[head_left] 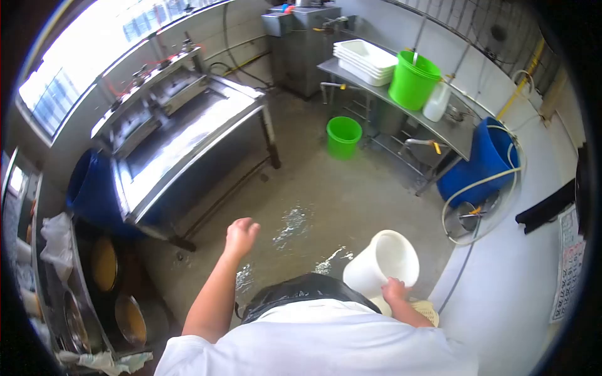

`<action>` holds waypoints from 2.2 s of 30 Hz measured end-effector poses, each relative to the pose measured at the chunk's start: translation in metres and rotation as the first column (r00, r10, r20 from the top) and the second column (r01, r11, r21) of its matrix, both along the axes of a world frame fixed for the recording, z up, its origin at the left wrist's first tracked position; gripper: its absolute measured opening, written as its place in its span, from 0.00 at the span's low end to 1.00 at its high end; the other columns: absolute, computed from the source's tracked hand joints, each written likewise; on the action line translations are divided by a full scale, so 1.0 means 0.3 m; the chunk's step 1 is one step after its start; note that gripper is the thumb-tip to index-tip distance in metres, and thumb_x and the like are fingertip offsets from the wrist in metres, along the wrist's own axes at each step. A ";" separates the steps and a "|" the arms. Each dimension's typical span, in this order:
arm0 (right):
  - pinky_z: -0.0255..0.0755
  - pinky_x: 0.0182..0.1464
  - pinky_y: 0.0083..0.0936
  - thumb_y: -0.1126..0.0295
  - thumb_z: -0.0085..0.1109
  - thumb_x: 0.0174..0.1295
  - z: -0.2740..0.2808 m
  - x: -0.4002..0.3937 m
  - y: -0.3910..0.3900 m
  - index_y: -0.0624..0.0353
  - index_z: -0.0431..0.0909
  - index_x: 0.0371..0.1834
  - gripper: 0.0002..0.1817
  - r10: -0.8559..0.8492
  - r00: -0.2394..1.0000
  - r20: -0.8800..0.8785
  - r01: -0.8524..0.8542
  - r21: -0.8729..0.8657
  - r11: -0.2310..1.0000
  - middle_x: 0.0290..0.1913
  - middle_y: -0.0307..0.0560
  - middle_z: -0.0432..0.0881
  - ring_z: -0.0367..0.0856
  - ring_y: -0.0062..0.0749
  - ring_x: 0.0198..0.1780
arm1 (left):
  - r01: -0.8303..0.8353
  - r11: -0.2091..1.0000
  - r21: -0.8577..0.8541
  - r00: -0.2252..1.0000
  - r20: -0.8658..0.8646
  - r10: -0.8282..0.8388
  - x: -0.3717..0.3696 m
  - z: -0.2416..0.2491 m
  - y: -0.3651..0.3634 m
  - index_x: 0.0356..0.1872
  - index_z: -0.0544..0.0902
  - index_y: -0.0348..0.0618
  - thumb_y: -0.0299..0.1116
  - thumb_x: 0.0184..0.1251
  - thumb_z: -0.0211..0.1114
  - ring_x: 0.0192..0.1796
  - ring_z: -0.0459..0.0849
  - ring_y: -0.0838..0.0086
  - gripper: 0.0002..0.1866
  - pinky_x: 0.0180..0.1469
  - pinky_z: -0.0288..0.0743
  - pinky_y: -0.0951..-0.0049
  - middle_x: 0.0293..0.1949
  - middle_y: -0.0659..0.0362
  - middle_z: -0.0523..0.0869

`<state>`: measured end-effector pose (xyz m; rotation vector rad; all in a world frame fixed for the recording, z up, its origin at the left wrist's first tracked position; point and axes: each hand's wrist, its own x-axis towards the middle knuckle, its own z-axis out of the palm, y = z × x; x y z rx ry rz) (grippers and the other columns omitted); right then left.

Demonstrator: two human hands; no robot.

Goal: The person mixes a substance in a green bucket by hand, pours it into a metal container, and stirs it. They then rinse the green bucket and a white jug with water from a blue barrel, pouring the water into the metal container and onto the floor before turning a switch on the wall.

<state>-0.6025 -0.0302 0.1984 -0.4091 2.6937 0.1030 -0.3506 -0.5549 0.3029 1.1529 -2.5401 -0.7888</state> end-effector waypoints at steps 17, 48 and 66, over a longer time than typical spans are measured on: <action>0.72 0.61 0.60 0.60 0.71 0.62 -0.077 -0.555 -0.219 0.56 0.85 0.45 0.15 -0.023 0.999 0.045 0.025 -0.046 0.999 0.52 0.52 0.88 0.78 0.56 0.61 | -0.597 0.684 0.419 0.530 0.846 -0.056 0.078 -0.719 -0.250 0.51 0.89 0.33 0.55 0.73 0.66 0.41 0.94 0.52 0.29 0.42 0.89 0.54 0.44 0.43 0.92; 0.82 0.46 0.45 0.47 0.72 0.63 -0.513 -2.076 -0.997 0.57 0.89 0.45 0.23 0.399 0.774 0.492 -0.280 -0.300 0.912 0.43 0.58 0.91 0.90 0.51 0.42 | -0.617 0.733 0.287 0.593 0.782 0.193 -0.696 -0.429 0.075 0.38 0.90 0.28 0.59 0.71 0.67 0.48 0.92 0.44 0.33 0.49 0.83 0.51 0.43 0.36 0.91; 0.75 0.26 0.29 0.58 0.65 0.73 -0.326 -2.360 -1.394 0.59 0.82 0.53 0.16 0.195 0.769 0.609 -0.001 -0.303 0.953 0.38 0.45 0.85 0.85 0.32 0.30 | -0.768 0.530 0.359 0.637 0.511 0.577 -1.044 -0.395 0.417 0.52 0.89 0.41 0.47 0.80 0.57 0.57 0.87 0.42 0.20 0.62 0.79 0.48 0.52 0.40 0.90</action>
